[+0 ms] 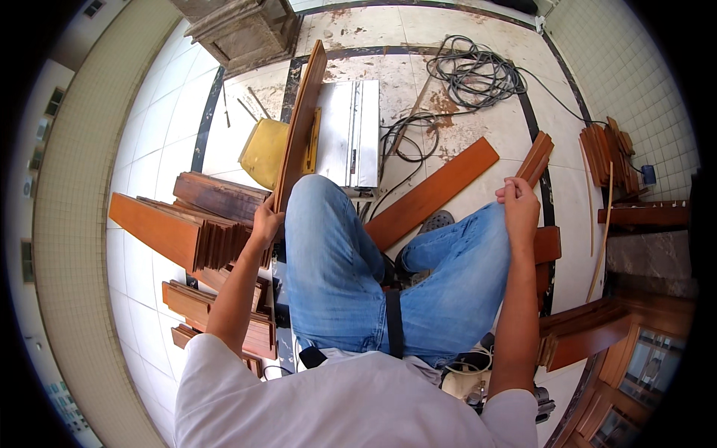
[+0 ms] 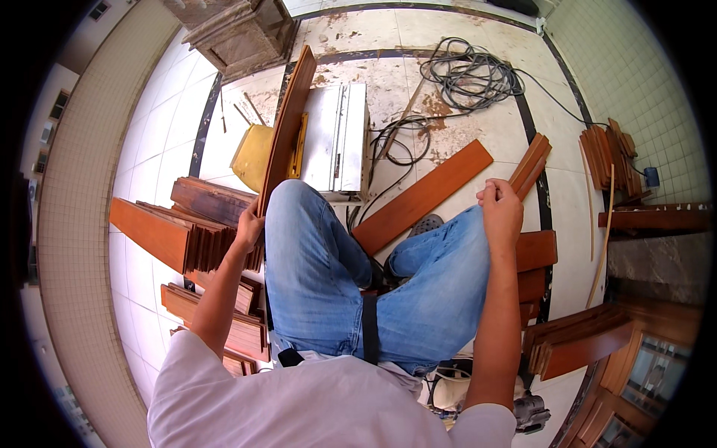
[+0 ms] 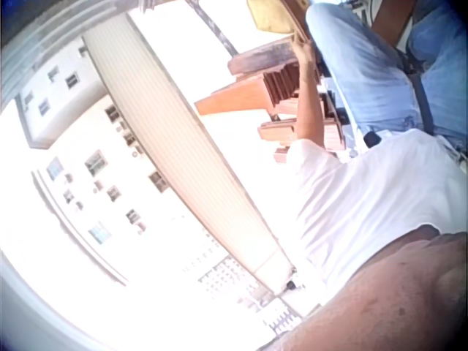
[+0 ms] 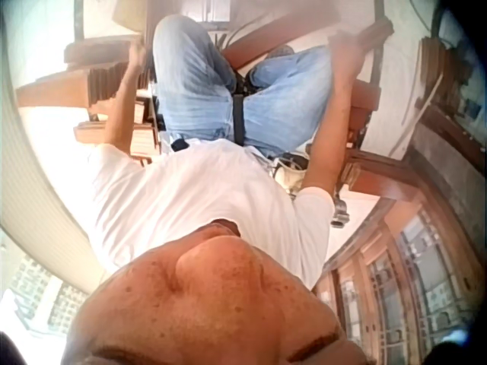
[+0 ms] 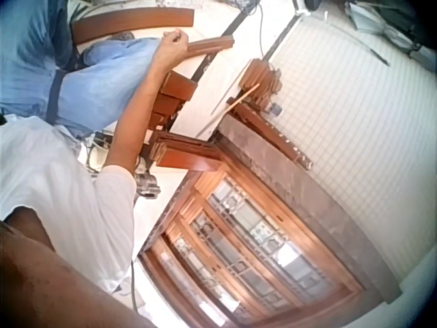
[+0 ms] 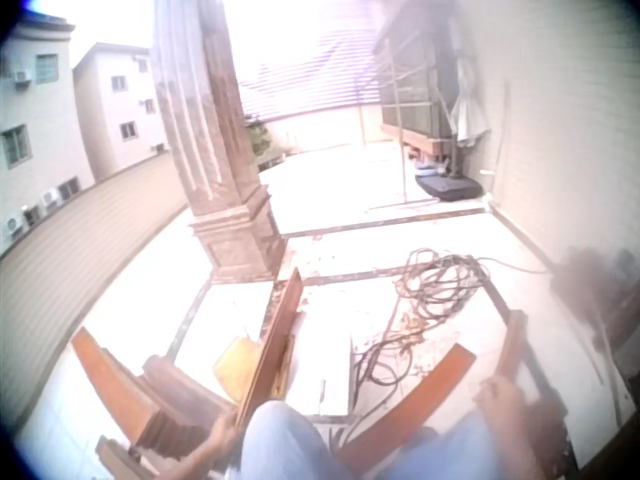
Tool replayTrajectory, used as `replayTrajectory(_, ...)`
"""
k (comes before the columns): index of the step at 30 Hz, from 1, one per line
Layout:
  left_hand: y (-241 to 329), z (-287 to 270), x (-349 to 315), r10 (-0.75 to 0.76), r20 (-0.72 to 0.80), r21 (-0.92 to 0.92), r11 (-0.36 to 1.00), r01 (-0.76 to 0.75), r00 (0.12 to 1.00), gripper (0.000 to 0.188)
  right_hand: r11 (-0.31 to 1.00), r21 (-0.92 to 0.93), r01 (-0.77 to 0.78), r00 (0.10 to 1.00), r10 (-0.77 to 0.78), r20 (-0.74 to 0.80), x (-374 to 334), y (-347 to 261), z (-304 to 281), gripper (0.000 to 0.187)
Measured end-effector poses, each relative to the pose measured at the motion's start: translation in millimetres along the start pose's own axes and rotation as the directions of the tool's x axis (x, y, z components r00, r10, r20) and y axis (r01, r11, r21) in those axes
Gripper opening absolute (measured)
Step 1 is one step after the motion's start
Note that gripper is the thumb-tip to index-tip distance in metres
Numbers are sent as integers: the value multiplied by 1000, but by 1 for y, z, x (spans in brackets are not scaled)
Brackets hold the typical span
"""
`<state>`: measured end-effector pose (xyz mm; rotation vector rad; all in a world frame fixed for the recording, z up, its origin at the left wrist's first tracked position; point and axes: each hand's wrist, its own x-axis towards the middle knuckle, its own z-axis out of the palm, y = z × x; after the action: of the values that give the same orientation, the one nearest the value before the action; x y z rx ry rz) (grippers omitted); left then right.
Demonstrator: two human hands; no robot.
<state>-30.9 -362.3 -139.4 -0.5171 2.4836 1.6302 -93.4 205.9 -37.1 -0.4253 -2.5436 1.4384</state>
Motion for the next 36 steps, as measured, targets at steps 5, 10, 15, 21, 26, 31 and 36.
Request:
replayTrajectory(5, 2, 5, -24, 34, -17, -109, 993, -35, 999, 79, 999, 42, 22, 1000, -23, 15, 2, 0, 2, 27)
replayTrajectory(10, -4, 1, -40, -10, 3, -128, 992, 10, 1000, 83, 1000, 15, 14, 1000, -14, 7, -1, -4, 2, 27)
replayTrajectory(15, -26, -11, -71, -15, 36, -41, 999, 17, 999, 80, 999, -32, 0, 1000, -1, -25, -5, -5, 0, 27)
replayTrajectory(21, -22, -13, -114, -102, 16, -44, 994, 102, 995, 85, 999, -30, 27, 1000, -27, -12, -5, -2, -2, 27)
replayTrajectory(26, -18, -15, -128, -156, 0, 39, 987, 156, 988, 84, 999, -21, 47, 999, -47, -5, -4, -1, 1, 26)
replayTrajectory(31, -41, -15, -127, -49, -4, -4, 999, 49, 999, 83, 998, -37, 56, 998, -57, -15, -4, -2, 5, 26)
replayTrajectory(36, -23, -14, -131, -35, -3, 38, 999, 35, 999, 84, 997, -56, 45, 998, -47, -31, -9, -5, 1, 26)
